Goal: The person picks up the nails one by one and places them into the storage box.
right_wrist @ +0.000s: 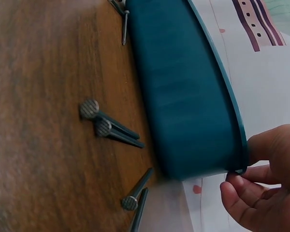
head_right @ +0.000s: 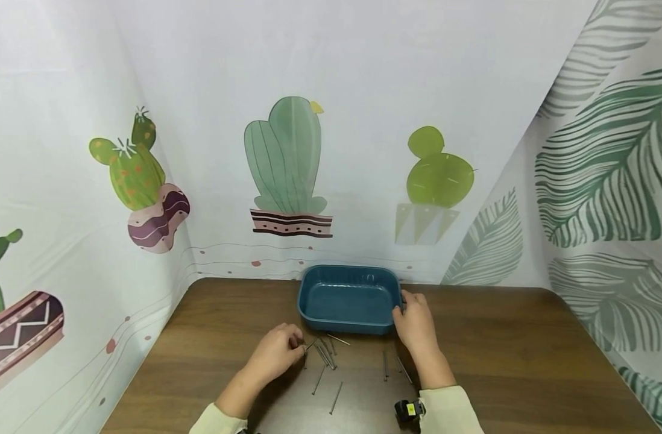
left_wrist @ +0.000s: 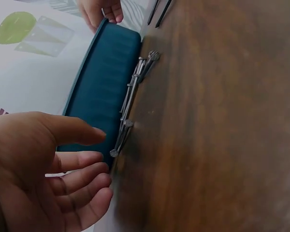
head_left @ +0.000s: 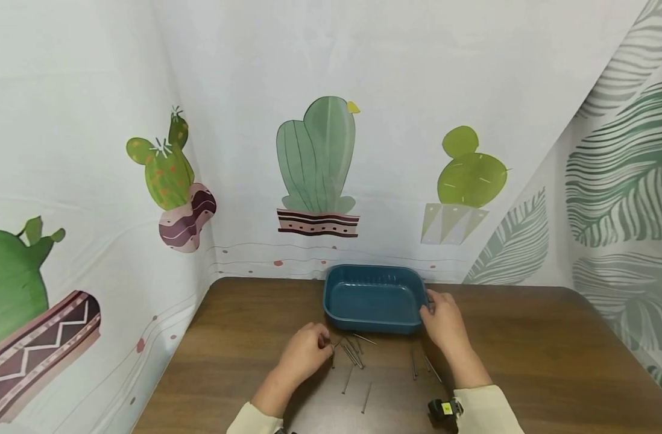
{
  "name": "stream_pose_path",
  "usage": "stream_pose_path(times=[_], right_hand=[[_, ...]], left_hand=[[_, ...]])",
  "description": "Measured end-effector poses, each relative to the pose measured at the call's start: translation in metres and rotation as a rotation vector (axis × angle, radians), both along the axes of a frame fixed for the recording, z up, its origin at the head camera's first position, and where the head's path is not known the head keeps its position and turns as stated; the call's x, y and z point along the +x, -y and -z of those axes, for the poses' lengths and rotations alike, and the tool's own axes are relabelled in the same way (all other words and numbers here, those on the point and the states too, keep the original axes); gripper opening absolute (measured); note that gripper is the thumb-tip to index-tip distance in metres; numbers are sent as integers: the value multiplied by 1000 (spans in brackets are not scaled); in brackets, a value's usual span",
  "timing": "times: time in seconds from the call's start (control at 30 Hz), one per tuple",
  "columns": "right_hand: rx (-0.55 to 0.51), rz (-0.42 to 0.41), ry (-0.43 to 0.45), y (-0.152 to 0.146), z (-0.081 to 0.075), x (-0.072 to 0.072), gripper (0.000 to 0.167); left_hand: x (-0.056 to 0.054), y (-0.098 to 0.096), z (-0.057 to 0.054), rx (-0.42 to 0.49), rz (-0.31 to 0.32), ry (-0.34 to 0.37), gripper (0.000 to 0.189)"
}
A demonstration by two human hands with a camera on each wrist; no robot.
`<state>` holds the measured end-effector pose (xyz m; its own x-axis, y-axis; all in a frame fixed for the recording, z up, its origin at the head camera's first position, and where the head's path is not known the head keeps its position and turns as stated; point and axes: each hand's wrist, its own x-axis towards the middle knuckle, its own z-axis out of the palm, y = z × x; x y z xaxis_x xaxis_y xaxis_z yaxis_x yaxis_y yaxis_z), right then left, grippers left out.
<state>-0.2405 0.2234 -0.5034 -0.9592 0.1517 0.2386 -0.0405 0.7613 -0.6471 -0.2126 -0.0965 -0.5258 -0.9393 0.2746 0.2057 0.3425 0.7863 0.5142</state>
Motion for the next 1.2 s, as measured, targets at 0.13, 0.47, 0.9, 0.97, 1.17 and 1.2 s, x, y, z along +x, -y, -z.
stream_pose_path(times=[0.13, 0.47, 0.9, 0.97, 1.17, 1.2], right_hand=[[-7, 0, -10, 0, 0, 0, 44], [3, -7, 6, -1, -4, -2, 45], [-4, -1, 5, -1, -2, -1, 45], [-7, -1, 10, -1, -2, -1, 45], [-14, -2, 22, -2, -1, 0, 47], [-13, -3, 23, -2, -1, 0, 47]], left_hand=[[0, 0, 3, 1, 20, 2, 16], [-4, 2, 8, 17, 21, -10, 13], [-2, 2, 10, -4, 25, -29, 10], [-2, 2, 10, -13, 23, -25, 9], [-1, 2, 10, -36, 21, -37, 6], [-1, 2, 9, -38, 21, -41, 7]])
